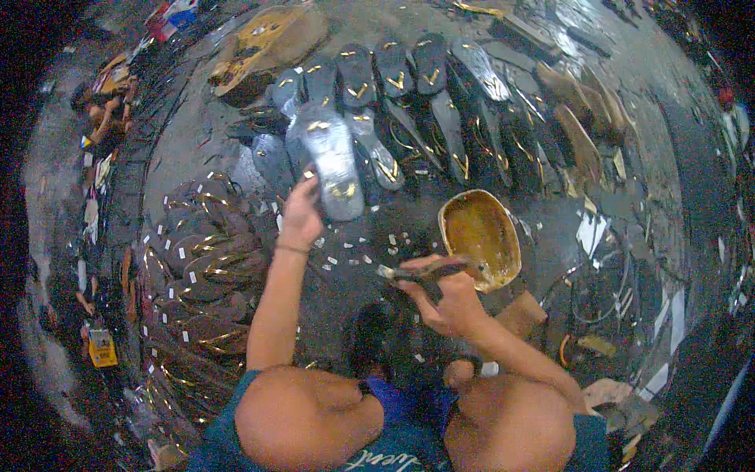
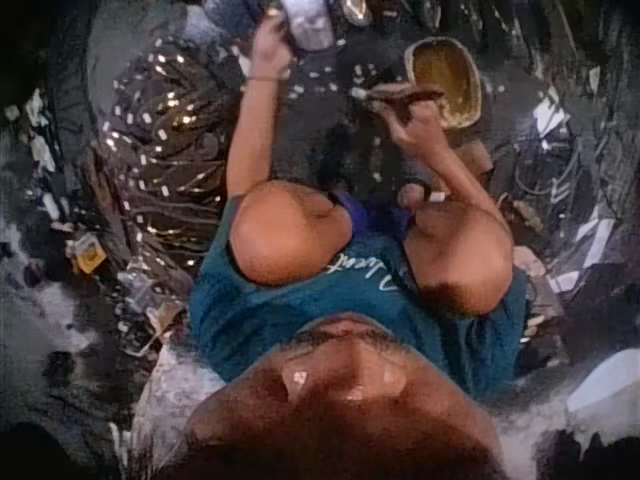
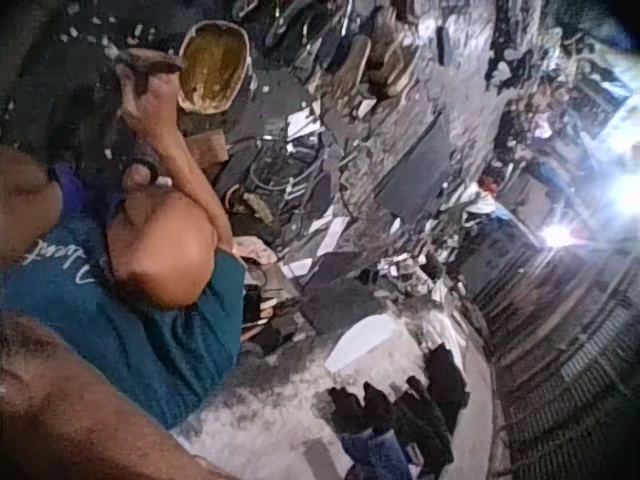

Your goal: The person sits on the floor and repeatedly picks up black sandals, applies a gold-colored substance to the straps using a brush, and places them back in a pile. The process is repeated for multiple sandals throughout the clip.

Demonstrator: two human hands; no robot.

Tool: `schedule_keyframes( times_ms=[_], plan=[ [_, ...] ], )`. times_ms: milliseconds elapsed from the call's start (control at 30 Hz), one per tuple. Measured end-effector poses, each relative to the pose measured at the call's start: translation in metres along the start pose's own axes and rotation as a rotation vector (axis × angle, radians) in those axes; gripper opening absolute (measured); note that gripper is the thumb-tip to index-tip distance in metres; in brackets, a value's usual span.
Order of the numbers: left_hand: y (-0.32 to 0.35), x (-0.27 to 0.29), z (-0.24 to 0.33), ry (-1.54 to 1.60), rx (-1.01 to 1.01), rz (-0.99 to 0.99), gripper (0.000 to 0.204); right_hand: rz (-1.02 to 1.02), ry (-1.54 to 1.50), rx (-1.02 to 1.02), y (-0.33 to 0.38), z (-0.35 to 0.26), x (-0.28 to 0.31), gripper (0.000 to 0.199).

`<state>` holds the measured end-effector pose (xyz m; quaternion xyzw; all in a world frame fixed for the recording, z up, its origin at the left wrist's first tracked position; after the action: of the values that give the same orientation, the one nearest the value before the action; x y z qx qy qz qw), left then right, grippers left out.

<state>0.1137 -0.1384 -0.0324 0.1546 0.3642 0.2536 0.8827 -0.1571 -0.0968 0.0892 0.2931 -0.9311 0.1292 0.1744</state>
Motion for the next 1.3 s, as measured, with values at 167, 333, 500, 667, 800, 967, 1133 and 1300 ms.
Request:
schedule_keyframes(
  times_ms=[167,333,500,667,800,967,1133,1300],
  plan=[
    [-0.094,0.042,-0.033,0.079,-0.135,-0.011,0.034,-0.050,0.109,-0.018,0.011,0.003,-0.011,0.019],
    [-0.027,0.040,-0.056,0.035,-0.145,0.186,0.036,0.081,0.123,-0.309,0.015,0.049,0.020,0.021],
    [0.067,0.079,-0.041,-0.399,-0.284,0.272,0.028,0.235,0.055,-0.344,0.010,0.094,0.061,0.032],
    [0.019,0.022,-0.023,-0.453,-0.357,0.113,0.033,0.209,0.335,-0.145,-0.002,0.079,0.058,0.029],
    [-0.051,0.001,-0.027,-0.734,-0.249,0.403,0.045,0.173,0.292,-0.081,-0.003,0.066,0.047,0.026],
    [-0.093,-0.003,-0.048,-0.543,-0.231,0.270,0.024,0.173,0.234,-0.221,0.018,0.079,0.050,0.024],
    [-0.070,-0.058,-0.050,-0.023,-0.087,0.064,0.018,0.200,0.265,-0.253,0.027,0.090,0.067,0.025],
    [-0.100,0.042,-0.081,-0.211,-0.056,-0.003,0.014,0.130,0.191,-0.257,0.011,0.080,0.036,0.026]
  ],
)
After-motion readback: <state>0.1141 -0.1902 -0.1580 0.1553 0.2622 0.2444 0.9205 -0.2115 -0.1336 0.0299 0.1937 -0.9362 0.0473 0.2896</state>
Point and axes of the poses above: each hand's wrist, its own y-axis away from the middle knuckle, its own x-axis out of the back of the hand, z = x × y, the point moved 10 cm from there along -y, towards the middle knuckle, and after that the axes turned 2 degrees about x, right-handed, at the moved point
